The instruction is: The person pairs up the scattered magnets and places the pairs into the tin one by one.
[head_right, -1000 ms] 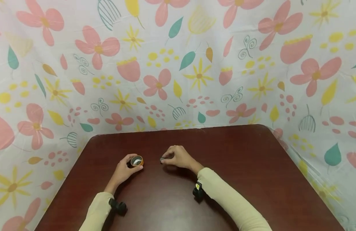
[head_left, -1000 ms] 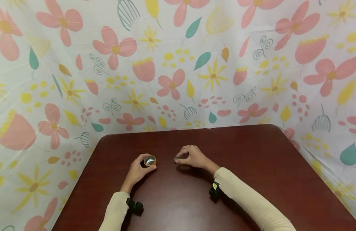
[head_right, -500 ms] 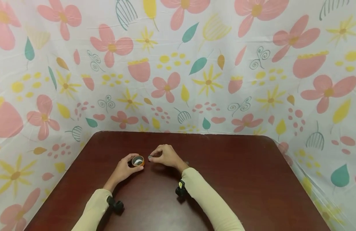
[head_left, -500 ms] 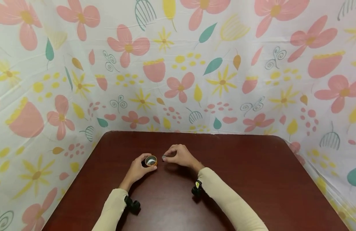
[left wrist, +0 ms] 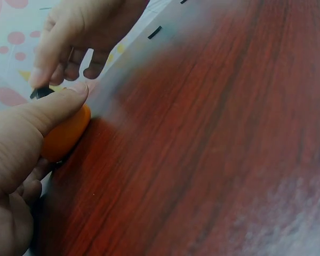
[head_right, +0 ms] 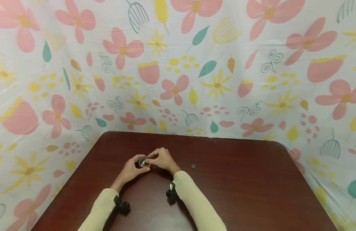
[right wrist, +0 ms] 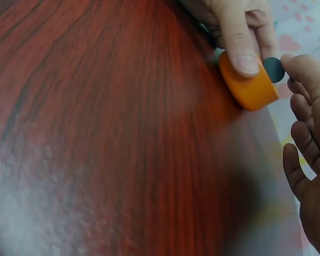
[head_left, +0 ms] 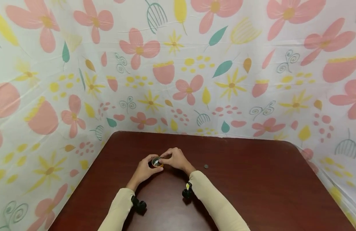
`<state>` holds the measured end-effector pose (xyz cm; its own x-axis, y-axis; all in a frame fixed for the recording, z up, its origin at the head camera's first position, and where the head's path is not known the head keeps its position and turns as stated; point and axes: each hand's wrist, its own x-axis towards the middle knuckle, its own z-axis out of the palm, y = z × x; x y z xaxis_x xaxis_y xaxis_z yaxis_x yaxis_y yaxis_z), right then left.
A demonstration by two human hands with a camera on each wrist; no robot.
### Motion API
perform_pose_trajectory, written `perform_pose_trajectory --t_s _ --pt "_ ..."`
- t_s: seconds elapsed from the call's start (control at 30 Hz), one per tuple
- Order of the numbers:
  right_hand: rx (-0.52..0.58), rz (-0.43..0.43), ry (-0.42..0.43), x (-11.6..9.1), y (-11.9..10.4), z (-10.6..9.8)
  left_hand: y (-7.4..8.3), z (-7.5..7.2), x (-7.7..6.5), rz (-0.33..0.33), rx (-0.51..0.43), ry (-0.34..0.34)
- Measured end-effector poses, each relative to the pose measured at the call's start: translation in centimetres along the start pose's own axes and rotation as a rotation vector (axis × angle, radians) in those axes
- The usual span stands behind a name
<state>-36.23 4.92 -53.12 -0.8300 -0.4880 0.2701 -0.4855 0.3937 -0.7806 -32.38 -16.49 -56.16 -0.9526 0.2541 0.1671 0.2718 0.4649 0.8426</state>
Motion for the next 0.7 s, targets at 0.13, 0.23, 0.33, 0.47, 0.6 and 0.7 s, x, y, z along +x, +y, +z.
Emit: perform_pose_trajectory --t_s 0.13,0.23,0.33,0.47,0.6,0.7 --pt "-0.025 0.012 -0.005 -0.3 0.3 0.2 0.2 0.3 -0.1 -0.01 -0.026 -0.003" --pt "-0.039 0.022 -0.005 -0.4 0.4 0.3 0.1 0.4 -0.2 -0.013 -0.033 -0.001" --pt "-0.028 0.022 0.009 -0.6 0.4 0.2 0.1 0.3 -0.2 -0.006 -0.034 -0.001" --pt "-0.009 0.011 0.024 -0.9 0.4 -0.1 0.2 0.2 -0.2 -0.01 -0.037 -0.006" --pt "-0.008 0.025 0.039 -1.7 0.2 -1.2 0.2 0.2 -0.2 -0.014 -0.026 -0.012" --pt "-0.014 0.04 0.053 -2.4 -0.1 -2.8 0.3 0.2 0.0 -0.011 -0.011 -0.01"
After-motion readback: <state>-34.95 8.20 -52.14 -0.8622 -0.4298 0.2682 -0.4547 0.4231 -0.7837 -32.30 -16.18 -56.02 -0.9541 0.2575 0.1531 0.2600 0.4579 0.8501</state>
